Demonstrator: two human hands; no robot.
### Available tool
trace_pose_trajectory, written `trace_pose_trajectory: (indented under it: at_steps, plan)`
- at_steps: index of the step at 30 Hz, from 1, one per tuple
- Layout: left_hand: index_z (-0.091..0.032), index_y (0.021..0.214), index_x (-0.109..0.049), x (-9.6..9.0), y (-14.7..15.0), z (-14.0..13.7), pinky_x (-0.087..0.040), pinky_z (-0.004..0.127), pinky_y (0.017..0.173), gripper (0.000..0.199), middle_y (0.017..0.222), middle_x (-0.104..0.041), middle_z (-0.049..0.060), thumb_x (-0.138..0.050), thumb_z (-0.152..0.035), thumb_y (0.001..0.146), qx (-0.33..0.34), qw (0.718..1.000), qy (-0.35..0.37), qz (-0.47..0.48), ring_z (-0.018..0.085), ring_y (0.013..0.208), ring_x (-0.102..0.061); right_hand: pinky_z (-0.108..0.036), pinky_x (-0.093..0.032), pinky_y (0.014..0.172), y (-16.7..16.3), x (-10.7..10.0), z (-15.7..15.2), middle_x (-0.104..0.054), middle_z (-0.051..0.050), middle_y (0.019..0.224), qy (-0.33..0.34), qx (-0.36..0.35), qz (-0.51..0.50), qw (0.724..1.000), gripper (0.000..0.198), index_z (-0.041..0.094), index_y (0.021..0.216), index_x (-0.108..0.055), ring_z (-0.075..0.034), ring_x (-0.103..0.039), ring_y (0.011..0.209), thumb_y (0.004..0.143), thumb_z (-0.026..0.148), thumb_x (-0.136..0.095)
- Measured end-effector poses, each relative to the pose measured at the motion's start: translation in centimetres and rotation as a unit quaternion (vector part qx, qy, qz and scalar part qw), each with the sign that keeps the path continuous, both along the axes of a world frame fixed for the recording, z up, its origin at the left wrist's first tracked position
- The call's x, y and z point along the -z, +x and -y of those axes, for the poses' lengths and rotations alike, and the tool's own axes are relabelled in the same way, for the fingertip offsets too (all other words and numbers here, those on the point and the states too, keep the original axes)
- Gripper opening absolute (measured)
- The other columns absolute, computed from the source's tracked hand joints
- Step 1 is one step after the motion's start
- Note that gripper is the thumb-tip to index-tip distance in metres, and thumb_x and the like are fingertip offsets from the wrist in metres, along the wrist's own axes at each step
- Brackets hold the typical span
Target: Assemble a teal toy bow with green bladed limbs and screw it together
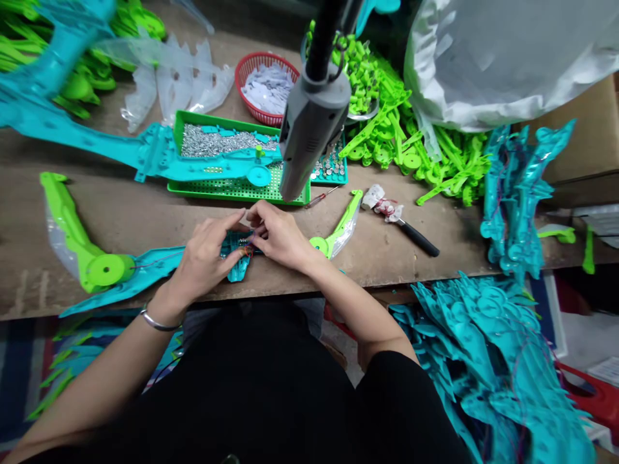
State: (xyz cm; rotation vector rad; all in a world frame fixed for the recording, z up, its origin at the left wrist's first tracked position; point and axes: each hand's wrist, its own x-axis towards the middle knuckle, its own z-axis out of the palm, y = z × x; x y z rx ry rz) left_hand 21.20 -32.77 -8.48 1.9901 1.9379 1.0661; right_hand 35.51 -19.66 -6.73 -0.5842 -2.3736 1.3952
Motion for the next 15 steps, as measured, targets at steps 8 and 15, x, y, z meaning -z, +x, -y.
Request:
trace_pose_trajectory:
  at_steps: [8, 15]
  plan:
    - [-0.013, 0.137, -0.049, 0.3, 0.1, -0.2, -0.043, 0.041, 0.090, 0.048, 0.103, -0.072, 0.008, -0.062, -0.026, 0.092, -0.004, 1.000, -0.012, -0.024, 0.025, 0.096, -0.064, -0.029, -0.053, 0.078, 0.8, 0.0, 0.0, -0.069, -0.004, 0.087, 0.103, -0.064, -0.019, 0.992, 0.018, 0.017, 0.083, -0.066, -0.015, -0.066, 0.083, 0.080, 0.003, -0.055]
    - [-0.015, 0.133, -0.052, 0.1, 0.3, -0.2, -0.036, 0.044, 0.100, 0.043, 0.090, -0.072, 0.003, -0.062, -0.026, 0.093, -0.022, 0.999, -0.028, -0.038, 0.023, 0.091, -0.061, -0.038, -0.055, 0.093, 2.2, -2.2, 0.8, -0.072, -0.009, 0.112, 0.142, -0.030, -0.016, 0.989, 0.047, 0.015, 0.116, -0.063, -0.021, -0.068, 0.102, 0.072, 0.003, -0.052]
